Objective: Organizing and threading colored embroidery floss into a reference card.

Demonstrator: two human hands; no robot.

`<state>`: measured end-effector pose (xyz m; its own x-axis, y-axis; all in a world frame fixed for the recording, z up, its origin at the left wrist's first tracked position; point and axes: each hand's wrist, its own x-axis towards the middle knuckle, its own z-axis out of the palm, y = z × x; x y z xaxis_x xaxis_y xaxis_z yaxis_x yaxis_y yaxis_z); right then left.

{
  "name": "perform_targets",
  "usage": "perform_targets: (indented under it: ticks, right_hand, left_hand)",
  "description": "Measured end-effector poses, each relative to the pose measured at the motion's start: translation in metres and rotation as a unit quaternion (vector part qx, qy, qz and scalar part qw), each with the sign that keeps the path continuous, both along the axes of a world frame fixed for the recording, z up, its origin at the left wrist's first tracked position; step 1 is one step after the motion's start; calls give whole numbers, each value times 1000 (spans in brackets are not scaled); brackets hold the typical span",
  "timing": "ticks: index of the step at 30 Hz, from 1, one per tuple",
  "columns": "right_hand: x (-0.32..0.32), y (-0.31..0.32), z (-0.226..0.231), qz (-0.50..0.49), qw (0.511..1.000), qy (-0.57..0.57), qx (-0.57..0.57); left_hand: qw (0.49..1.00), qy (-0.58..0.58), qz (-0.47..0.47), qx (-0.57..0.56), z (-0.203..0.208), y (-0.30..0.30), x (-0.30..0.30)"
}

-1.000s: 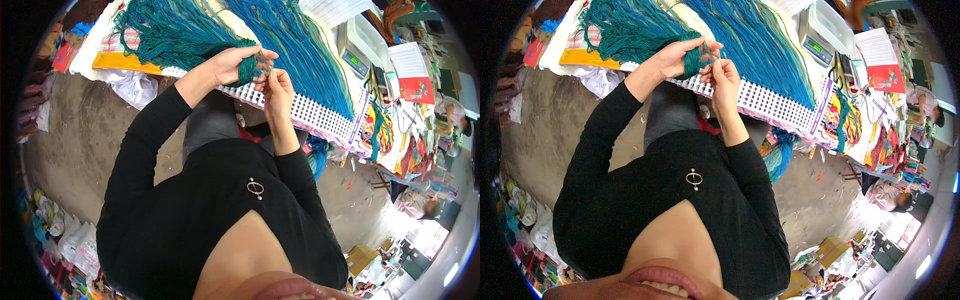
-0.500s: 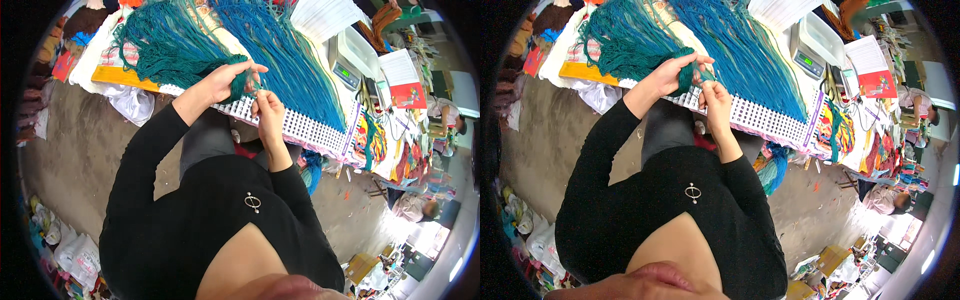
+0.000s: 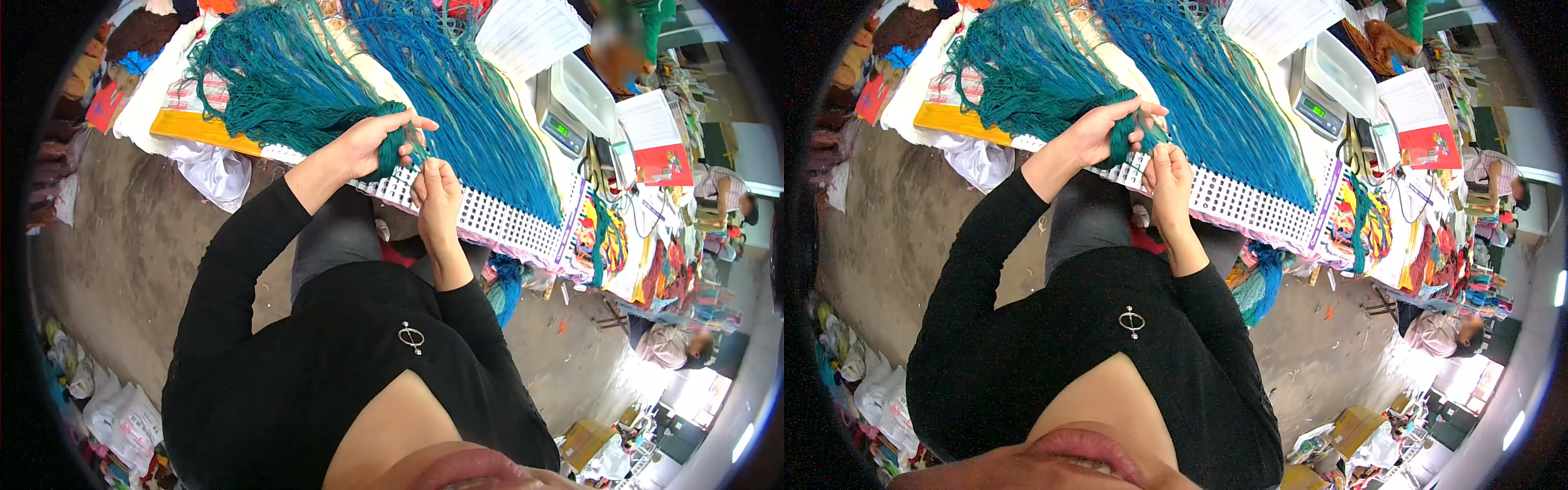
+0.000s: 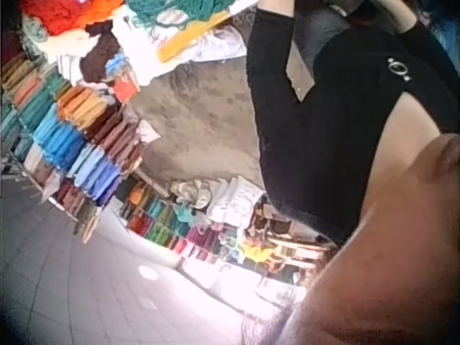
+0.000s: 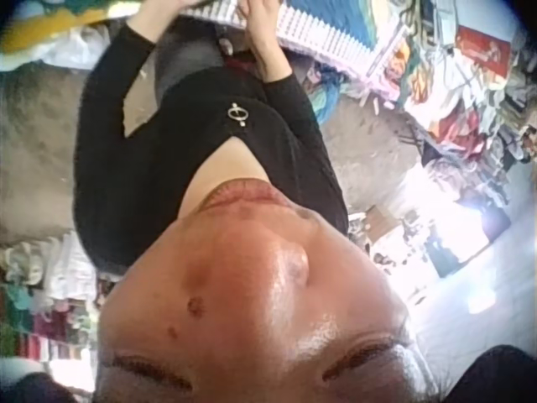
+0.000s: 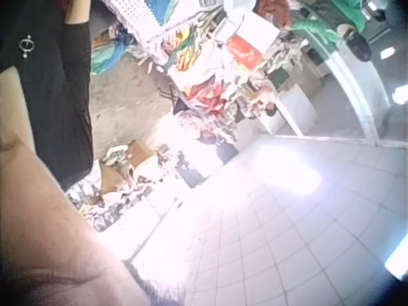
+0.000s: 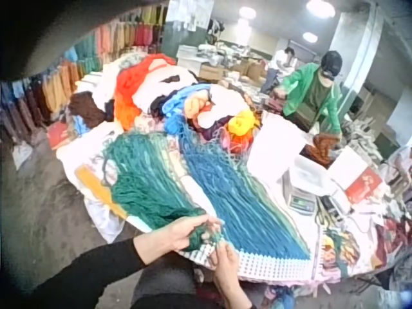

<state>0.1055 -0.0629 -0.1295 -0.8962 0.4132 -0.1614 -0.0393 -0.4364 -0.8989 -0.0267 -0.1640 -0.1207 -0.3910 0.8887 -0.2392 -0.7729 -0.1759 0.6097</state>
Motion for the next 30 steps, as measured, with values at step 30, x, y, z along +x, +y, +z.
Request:
perform_targets:
  ticks: [30]
  right_hand:
    - [200, 389, 62, -180, 949, 259, -25]
  left_hand:
    - [949, 73, 302, 44, 5, -272, -245]
